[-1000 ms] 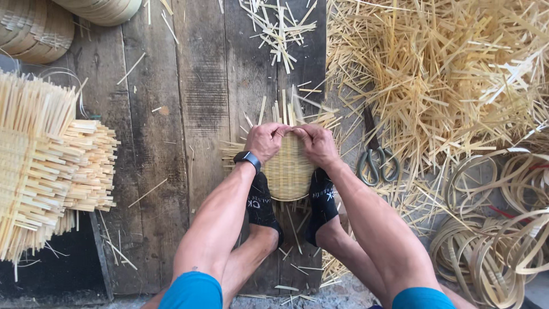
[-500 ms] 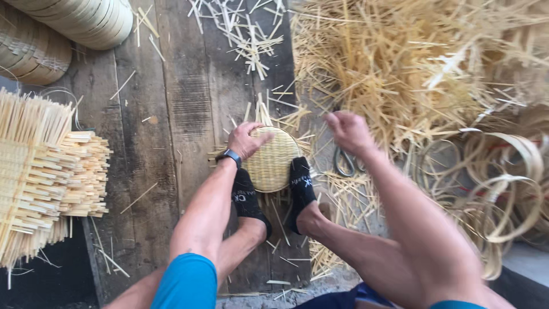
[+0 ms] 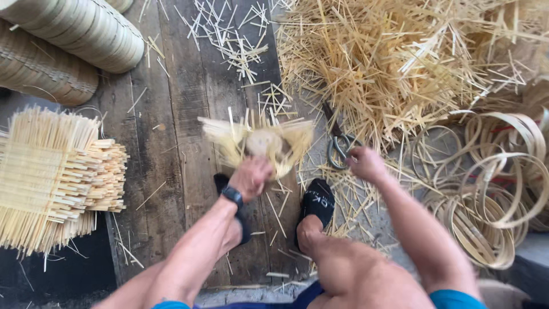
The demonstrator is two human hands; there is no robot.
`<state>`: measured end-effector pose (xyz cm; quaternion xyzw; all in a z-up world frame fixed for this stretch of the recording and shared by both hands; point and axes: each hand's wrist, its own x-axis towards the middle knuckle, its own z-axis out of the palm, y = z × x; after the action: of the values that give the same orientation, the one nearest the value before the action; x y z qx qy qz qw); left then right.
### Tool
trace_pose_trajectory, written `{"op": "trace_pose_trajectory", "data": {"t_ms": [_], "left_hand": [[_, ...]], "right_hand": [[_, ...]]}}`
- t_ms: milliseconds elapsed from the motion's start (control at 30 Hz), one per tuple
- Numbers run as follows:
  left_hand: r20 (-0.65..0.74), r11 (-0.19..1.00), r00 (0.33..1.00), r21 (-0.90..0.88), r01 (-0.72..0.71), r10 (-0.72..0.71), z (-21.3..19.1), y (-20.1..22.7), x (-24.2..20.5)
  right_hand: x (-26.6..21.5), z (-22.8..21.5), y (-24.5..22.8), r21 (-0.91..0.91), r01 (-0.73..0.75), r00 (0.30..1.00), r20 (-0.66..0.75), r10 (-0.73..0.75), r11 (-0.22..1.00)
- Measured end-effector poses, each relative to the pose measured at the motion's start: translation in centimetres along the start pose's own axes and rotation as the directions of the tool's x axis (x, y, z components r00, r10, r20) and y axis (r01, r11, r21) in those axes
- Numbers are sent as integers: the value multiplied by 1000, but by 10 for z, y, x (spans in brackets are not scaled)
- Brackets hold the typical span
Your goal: The person weaves thin bamboo strips into a flat mat, attaches a circular wooden rim over it, and trims off the excess strips using shears.
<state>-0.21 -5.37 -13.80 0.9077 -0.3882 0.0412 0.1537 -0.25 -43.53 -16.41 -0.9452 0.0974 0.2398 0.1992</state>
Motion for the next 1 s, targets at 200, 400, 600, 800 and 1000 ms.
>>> {"op": "trace_pose_trajectory", "data": {"t_ms": [200,400,600,800,1000], "left_hand": [[-72,952,953,-105,288,-296,40,-6,-59],[141,480,573,-408,777,-807,45,-6,33],[97,526,550,-198,827,-829,26,14,53],[46,831,851,-198,520,-522,19,-2,36],[117,761,767,-99,641,-631,14,-4,27]], "right_hand": [[29,75,26,18,-50,980,-194,53,999],[46,76,23,140,-227,973,64,220,964],[-12,54,15,661,-298,919,393,21,688],[-62,18,-63,853,-166,986,158,58,496],[-88,6,-129,888,350,934,-356,-35,299]]}}
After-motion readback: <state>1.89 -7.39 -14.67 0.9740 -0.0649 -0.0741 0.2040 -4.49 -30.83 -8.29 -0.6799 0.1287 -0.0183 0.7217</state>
